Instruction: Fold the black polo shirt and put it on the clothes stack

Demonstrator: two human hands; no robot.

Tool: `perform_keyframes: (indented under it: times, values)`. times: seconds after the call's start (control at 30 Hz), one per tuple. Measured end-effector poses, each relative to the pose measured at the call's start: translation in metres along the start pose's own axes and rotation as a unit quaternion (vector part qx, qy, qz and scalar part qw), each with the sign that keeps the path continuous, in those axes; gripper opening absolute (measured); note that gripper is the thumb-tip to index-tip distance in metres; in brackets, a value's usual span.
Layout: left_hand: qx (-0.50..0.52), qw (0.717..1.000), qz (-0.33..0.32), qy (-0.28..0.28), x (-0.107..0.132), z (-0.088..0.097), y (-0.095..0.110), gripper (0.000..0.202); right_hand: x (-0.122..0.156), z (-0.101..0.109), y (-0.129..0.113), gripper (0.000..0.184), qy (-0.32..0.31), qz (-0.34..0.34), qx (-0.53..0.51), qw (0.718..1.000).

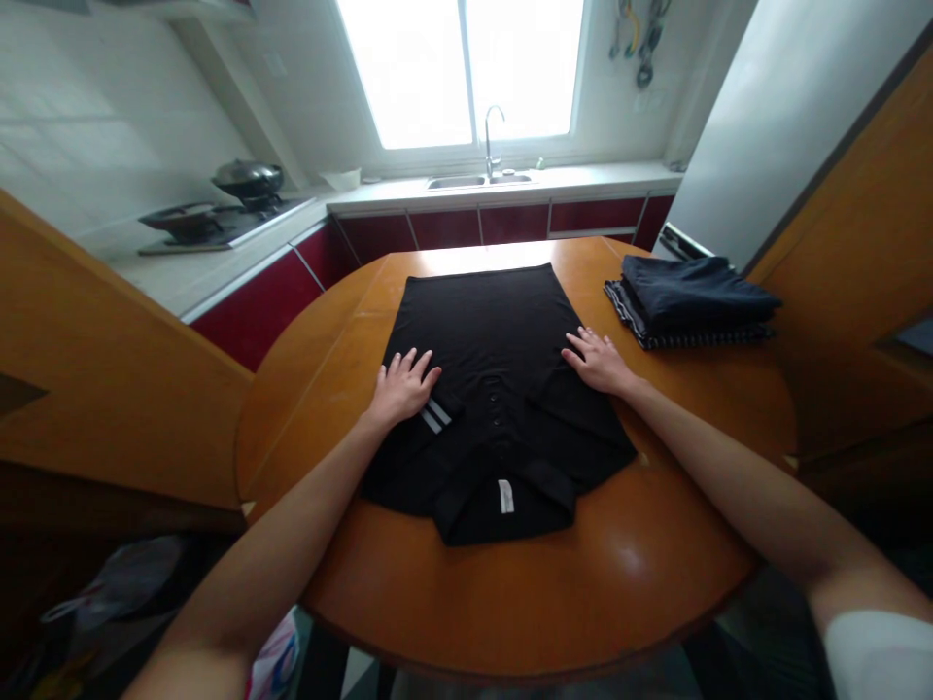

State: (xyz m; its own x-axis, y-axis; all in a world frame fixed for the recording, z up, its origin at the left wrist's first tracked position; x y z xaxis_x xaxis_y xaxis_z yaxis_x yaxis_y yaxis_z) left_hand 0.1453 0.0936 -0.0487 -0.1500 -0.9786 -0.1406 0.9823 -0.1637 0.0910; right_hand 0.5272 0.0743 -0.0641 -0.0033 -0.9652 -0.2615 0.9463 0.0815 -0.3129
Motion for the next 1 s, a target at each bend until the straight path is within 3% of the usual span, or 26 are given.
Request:
perform_keyframes:
  times: [0.1,0.2,0.3,0.4,0.53,0.73,1.0]
  values:
    - [0.013,1.0,-0.006,-0.007,0.001,0.002,0.002,0.077,0.003,0.004,-0.002,0.07,0.001,-0.006,-0.001,1.0]
    - [0.032,0.999,-0.025,-0.01,0.0,0.007,0.004,0.075,0.008,0.016,-0.011,0.067,0.045,0.004,0.002,0.999]
    - [0.073,0.995,-0.067,-0.032,0.0,0.014,0.005,0.072,0.017,0.034,-0.031,0.063,0.12,0.055,0.0,0.991]
    - [0.126,0.982,-0.125,-0.064,0.005,0.024,0.009,0.073,0.029,0.037,-0.052,0.057,0.147,0.119,-0.017,0.982]
    - [0.144,0.969,-0.183,-0.081,0.024,0.031,0.019,0.067,0.039,0.022,-0.066,0.054,0.107,0.175,-0.031,0.978]
    - [0.088,0.971,-0.222,-0.021,0.065,0.02,0.026,0.062,0.061,0.014,-0.074,0.051,0.064,0.236,-0.053,0.968]
    - [0.077,0.956,-0.276,-0.061,0.124,0.028,0.028,0.057,0.128,0.017,-0.06,0.06,-0.044,0.222,-0.029,0.974]
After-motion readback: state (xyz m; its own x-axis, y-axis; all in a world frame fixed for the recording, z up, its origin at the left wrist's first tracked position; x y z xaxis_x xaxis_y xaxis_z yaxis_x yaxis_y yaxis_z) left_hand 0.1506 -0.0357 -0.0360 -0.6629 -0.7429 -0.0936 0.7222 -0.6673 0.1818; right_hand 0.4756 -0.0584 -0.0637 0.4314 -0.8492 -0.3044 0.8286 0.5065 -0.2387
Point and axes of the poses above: each hand's wrist, its own x-axis away from the middle knuckle, its own z-axis out of the back of the hand, y = z × x, the point moved 8 cm from there along -x, towards the middle knuckle, and after that the axes turned 9 degrees about y, right-handed, at the moved point
